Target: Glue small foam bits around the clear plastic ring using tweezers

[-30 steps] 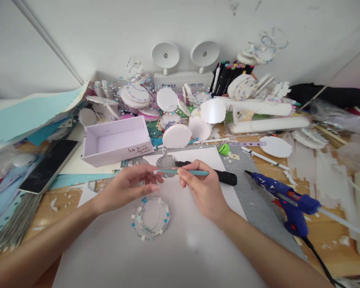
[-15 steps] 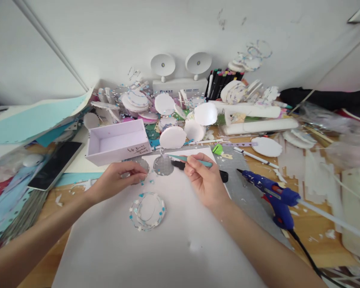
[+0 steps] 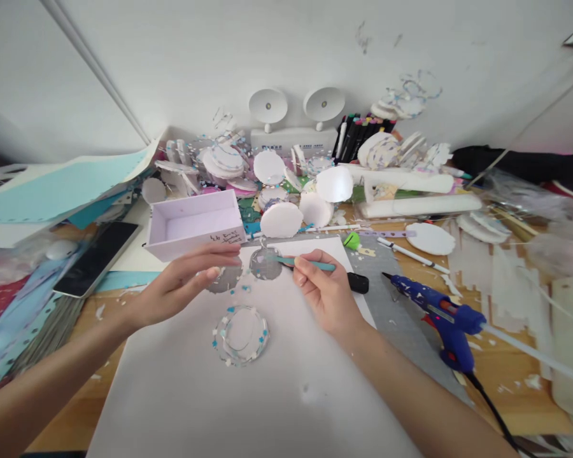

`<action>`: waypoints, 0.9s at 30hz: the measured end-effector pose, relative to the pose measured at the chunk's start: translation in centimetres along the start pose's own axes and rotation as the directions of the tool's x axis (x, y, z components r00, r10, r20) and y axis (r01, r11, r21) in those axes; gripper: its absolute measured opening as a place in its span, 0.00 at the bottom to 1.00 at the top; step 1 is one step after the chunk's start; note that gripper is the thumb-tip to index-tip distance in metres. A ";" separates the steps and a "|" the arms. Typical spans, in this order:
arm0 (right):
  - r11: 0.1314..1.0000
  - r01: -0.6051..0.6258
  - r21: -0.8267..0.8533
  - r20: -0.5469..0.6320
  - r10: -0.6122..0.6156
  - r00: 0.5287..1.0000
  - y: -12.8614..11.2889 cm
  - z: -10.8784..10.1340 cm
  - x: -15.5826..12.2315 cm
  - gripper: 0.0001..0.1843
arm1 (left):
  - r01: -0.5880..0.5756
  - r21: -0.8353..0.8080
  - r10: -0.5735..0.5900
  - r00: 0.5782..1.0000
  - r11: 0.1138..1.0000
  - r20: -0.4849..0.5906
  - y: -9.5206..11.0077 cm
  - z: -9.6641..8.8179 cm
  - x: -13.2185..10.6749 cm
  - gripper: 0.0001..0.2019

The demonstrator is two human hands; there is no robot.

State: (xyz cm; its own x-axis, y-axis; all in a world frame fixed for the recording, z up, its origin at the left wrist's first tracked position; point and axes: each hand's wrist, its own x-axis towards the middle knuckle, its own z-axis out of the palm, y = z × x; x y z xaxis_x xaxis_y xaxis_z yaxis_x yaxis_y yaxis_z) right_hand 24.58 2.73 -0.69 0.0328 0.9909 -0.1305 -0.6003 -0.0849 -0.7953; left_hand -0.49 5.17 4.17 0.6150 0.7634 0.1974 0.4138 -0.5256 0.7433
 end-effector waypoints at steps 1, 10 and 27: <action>1.000 -0.003 -0.003 -0.002 0.003 1.000 0.0 0.0 0.0 0.09 | -0.005 -0.021 0.005 1.000 1.000 -0.011 -0.1 -0.1 0.0 0.14; 0.999 -0.022 -0.043 0.005 0.022 1.000 0.0 0.2 -0.4 0.09 | -0.019 0.078 0.023 0.998 0.997 -0.054 1.2 -0.9 -0.5 0.10; 0.992 -0.040 -0.116 -0.004 0.040 0.999 -0.1 0.5 -1.0 0.11 | 0.048 0.097 -0.037 0.992 0.994 -0.117 1.0 3.7 -1.6 0.23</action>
State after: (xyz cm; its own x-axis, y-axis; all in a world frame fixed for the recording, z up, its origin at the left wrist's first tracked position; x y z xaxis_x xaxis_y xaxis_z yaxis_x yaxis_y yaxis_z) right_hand 24.19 1.82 -0.19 0.0117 0.9863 -0.1647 -0.5048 -0.1364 -0.8524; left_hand 1.41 1.98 2.22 0.5169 0.8209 0.2429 0.5061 -0.5219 0.6867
